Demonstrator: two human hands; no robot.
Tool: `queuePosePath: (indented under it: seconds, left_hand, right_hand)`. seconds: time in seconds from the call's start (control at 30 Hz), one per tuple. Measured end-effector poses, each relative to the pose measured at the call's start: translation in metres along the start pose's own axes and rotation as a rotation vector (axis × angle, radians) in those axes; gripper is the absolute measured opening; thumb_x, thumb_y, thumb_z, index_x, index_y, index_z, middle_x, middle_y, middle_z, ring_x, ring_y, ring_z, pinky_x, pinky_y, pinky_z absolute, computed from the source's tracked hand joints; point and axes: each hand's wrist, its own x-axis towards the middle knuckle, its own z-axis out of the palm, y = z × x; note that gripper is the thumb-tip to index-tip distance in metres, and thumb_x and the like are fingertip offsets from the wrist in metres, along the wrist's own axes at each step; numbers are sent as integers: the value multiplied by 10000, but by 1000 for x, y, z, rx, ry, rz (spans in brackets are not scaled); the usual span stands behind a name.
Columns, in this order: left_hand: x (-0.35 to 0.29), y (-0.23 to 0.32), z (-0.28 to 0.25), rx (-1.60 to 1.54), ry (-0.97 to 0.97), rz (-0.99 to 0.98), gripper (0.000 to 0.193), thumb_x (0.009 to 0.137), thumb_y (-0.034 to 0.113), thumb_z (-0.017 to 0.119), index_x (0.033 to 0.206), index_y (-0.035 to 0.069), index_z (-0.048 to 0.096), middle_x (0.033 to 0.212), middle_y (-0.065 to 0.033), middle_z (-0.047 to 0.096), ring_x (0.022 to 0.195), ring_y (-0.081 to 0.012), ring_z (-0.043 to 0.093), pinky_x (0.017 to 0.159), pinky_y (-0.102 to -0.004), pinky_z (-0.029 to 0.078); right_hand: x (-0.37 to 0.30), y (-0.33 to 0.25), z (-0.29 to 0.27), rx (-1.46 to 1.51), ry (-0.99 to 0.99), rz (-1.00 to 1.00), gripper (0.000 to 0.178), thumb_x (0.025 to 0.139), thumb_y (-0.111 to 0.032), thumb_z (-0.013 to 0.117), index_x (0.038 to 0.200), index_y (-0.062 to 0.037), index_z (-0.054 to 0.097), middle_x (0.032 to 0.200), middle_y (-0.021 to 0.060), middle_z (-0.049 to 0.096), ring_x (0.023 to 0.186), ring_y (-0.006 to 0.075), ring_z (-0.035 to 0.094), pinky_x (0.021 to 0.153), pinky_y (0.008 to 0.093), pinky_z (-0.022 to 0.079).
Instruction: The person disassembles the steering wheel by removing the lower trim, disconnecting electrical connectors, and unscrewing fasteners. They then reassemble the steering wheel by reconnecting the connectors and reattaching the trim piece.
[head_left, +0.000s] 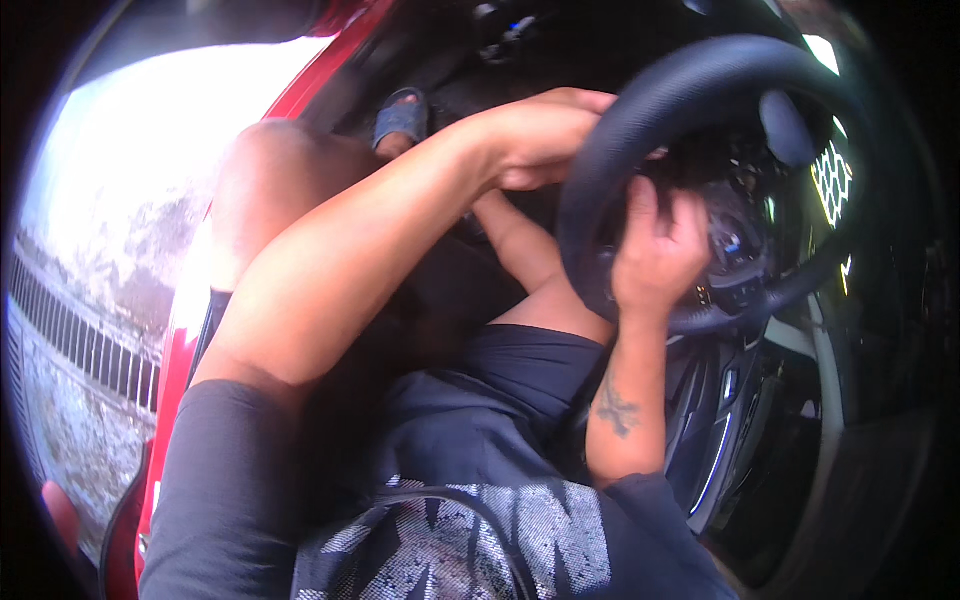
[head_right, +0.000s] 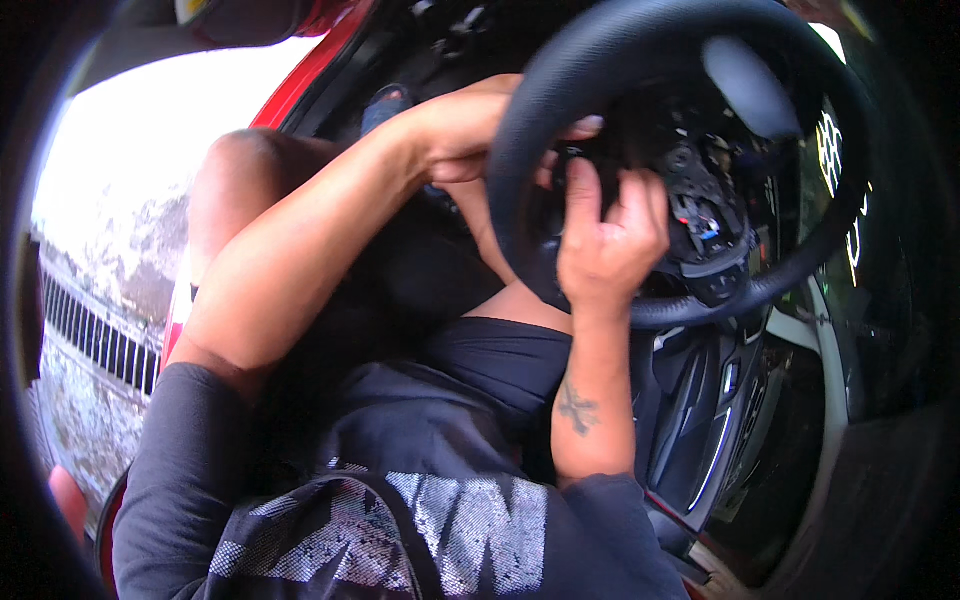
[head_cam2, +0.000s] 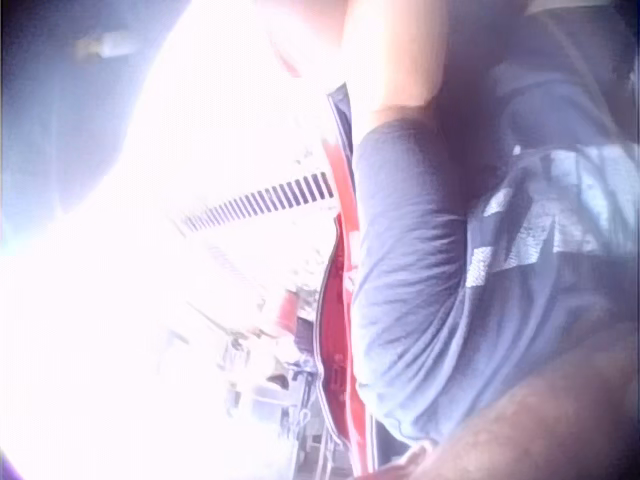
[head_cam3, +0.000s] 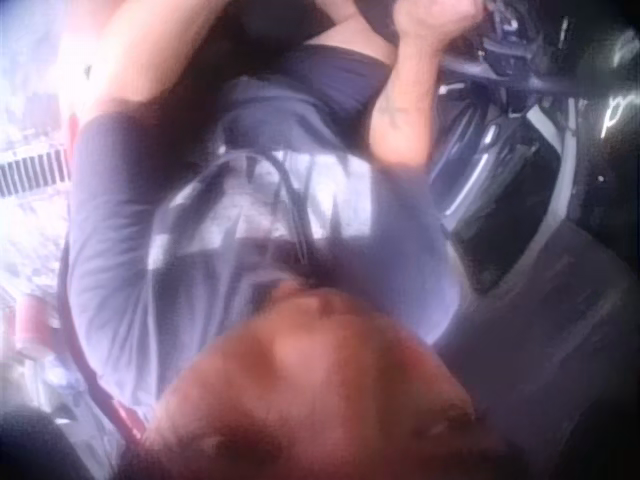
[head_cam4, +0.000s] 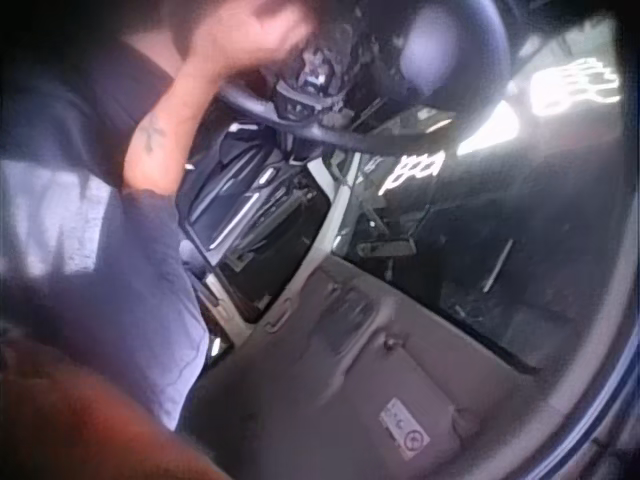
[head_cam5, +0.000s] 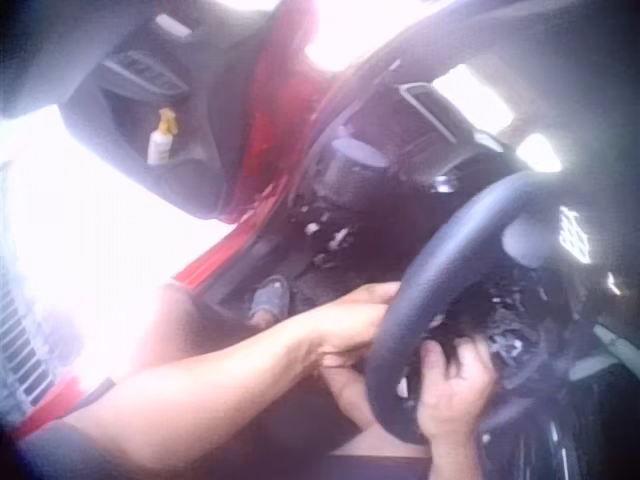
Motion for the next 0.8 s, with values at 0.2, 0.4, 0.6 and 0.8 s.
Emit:
queuePosePath:
  seconds: [0.2,0.4,0.6,0.8]
  left_hand:
    - [9,-17,-10,-122,24,14,384,1053,217,771,1374,29,681,1071,-125,751,796,-198,783,607,-289,650]
    - [17,-26,-31,-235,-198,5,478,1076,271,745,1469,25,628,1399,-171,646,1147,-341,762,950,-480,685]
    - [16,-26,-33,-188,-111,-7,558,1070,332,752,1503,20,592,1427,-174,618,1117,-324,760,924,-454,691]
    - [18,-29,-31,-132,-49,59,532,1048,264,787,1471,-6,608,1381,-131,624,1030,-289,758,859,-440,714]
  right_hand:
    - [-7,1,-6,10,177,118,355,807,-103,996,1049,8,762,968,22,779,546,-12,346,518,230,278]
    - [-17,0,-5,20,187,4,435,751,-162,1007,1106,-63,777,901,86,749,801,289,762,716,388,612]
    - [-14,-1,-3,0,221,-38,446,736,-185,1016,1087,-78,762,877,74,735,770,303,751,677,406,602]
    - [-8,-4,-4,0,216,0,364,771,-189,994,1009,-65,748,851,82,727,752,312,744,664,405,591]
